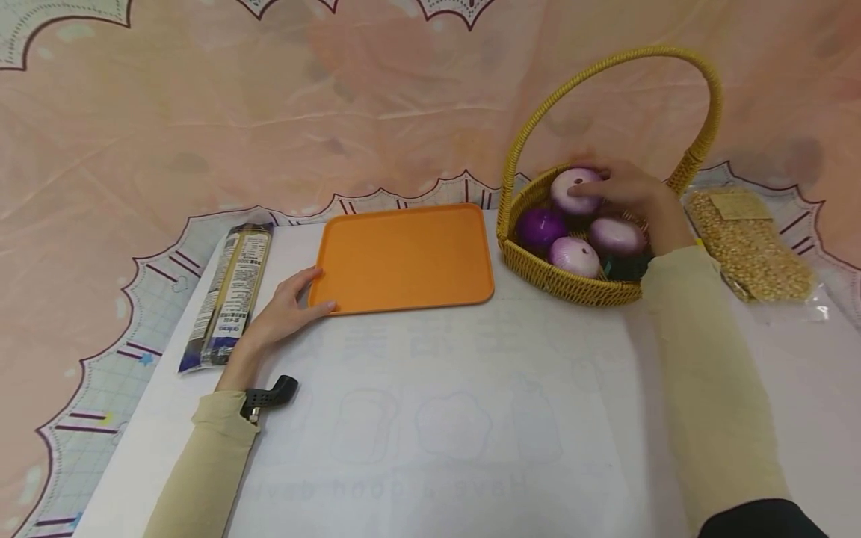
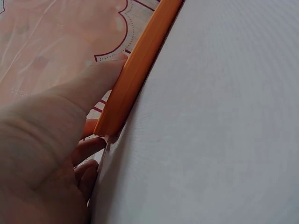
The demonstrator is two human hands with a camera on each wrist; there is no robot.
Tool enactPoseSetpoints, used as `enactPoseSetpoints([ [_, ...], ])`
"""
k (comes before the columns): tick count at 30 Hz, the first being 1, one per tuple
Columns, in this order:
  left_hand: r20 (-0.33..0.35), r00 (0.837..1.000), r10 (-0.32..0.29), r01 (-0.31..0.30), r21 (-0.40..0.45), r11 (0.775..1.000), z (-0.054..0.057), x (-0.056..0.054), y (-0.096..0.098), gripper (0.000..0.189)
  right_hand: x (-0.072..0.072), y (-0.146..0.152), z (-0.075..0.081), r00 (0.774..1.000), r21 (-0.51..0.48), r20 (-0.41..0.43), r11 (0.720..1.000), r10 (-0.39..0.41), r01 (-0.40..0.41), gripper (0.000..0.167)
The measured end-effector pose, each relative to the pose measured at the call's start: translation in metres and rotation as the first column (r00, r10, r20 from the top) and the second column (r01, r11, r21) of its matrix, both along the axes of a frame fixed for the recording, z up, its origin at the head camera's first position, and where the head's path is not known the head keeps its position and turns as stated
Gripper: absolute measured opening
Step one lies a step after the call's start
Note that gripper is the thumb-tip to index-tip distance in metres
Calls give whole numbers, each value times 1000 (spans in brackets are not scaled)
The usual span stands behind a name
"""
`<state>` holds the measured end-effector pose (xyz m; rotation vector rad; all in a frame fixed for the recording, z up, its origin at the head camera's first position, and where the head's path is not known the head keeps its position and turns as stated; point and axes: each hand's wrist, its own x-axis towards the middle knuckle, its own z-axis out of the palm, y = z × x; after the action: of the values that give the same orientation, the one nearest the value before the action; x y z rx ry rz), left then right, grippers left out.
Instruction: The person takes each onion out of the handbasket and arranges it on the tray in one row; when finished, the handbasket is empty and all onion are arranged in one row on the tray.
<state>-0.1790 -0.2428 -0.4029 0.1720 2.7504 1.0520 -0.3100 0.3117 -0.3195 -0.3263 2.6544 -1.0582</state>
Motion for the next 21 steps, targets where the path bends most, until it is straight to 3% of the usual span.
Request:
enactPoseSetpoints([
  [3,-4,1000,1,-1,-3,1000,0,0,0,83,2,3,7,999,-54,-53,999,2,-5,61],
  [6,-5,1000,-1,1,-2,1000,1,1,0,83,5,4,12,999,-83,-54,997,-9,5,57],
  [11,0,1000,-7,7,0,1000,-1,2,0,82,14,0,16,996,-175,68,982,-64,75,55],
  [16,-31,999,-26,25,-23,999,-2,-1,-1,81,27,-8,26,978,-377,202,918,-51,125,46],
  [18,-43,999,-29,28,-31,999,-2,-2,-2,81,31,-11,30,981,-349,192,931,-40,106,46],
  [21,-42,999,-28,26,-25,999,-3,-2,-2,81,39,-14,33,995,-284,101,959,15,14,44],
])
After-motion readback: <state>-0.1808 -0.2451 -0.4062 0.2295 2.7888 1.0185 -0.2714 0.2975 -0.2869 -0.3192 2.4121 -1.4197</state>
